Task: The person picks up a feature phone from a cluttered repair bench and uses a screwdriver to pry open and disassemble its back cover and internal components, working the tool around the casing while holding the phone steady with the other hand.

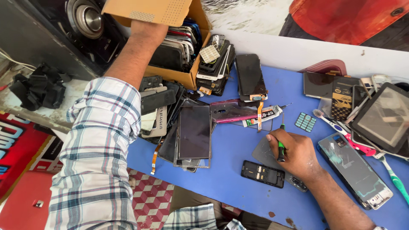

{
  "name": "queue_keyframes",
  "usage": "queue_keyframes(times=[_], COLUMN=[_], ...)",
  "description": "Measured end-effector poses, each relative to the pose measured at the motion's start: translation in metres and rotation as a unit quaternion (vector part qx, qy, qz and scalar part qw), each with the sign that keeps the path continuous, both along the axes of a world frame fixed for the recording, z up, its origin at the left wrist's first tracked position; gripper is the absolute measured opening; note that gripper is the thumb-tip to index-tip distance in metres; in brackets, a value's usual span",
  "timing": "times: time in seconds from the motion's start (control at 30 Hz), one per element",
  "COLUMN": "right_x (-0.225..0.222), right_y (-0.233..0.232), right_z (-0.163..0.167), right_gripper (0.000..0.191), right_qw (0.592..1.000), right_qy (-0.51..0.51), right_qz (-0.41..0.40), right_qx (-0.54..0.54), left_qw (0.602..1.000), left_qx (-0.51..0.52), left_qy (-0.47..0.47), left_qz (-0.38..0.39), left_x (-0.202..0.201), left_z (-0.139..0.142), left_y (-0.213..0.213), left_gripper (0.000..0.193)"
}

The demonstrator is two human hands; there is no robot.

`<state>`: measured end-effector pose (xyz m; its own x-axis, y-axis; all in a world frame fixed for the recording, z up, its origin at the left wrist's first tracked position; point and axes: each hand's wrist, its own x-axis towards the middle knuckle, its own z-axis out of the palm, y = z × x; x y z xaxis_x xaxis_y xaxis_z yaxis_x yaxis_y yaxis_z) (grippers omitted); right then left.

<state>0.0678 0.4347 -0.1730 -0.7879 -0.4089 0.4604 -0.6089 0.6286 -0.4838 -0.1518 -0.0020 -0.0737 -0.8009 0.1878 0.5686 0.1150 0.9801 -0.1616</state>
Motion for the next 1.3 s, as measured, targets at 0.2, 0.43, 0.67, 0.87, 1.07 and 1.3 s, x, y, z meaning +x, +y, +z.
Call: queue_keyframes(times=[0.2,0.43,0.67,0.87,1.07,1.3], right_x=[-0.002,-0.003,-0.003,-0.002,-0.001,0.0], right_y=[0.002,0.003,0.003,0.003,0.001,0.003], right_z=[0.001,0.0,0.004,0.004,0.005,0.004], right_gripper=[0.013,0.011,0.013,0.012,0.012,0.012], right_qw=[1.0,1.0,1.0,1.0,0.999,0.999], right_qy=[-0.009,0.007,0.006,0.0,0.017,0.026], right_qz=[-0.006,0.013,0.008,0.023,0.027,0.017], right_qx=[0.002,0.0,0.005,-0.008,0.001,0.008], left_qw=[0.999,0.976,0.986,0.976,0.963,0.953], left_qx=[-0.01,0.015,0.022,0.096,0.054,-0.009], left_qy=[-0.031,-0.217,-0.164,-0.197,-0.261,-0.299], left_qz=[-0.031,0.016,0.036,-0.005,0.028,0.054], left_x=[-0.008,0.007,-0.007,-0.008,-0.002,0.004], left_z=[0.001,0.012,0.003,0.002,0.013,0.015], left_y=[0.01,0.03,0.03,0.024,0.036,0.041], left_gripper=[0.025,0.039,0.062,0.058,0.054,0.058])
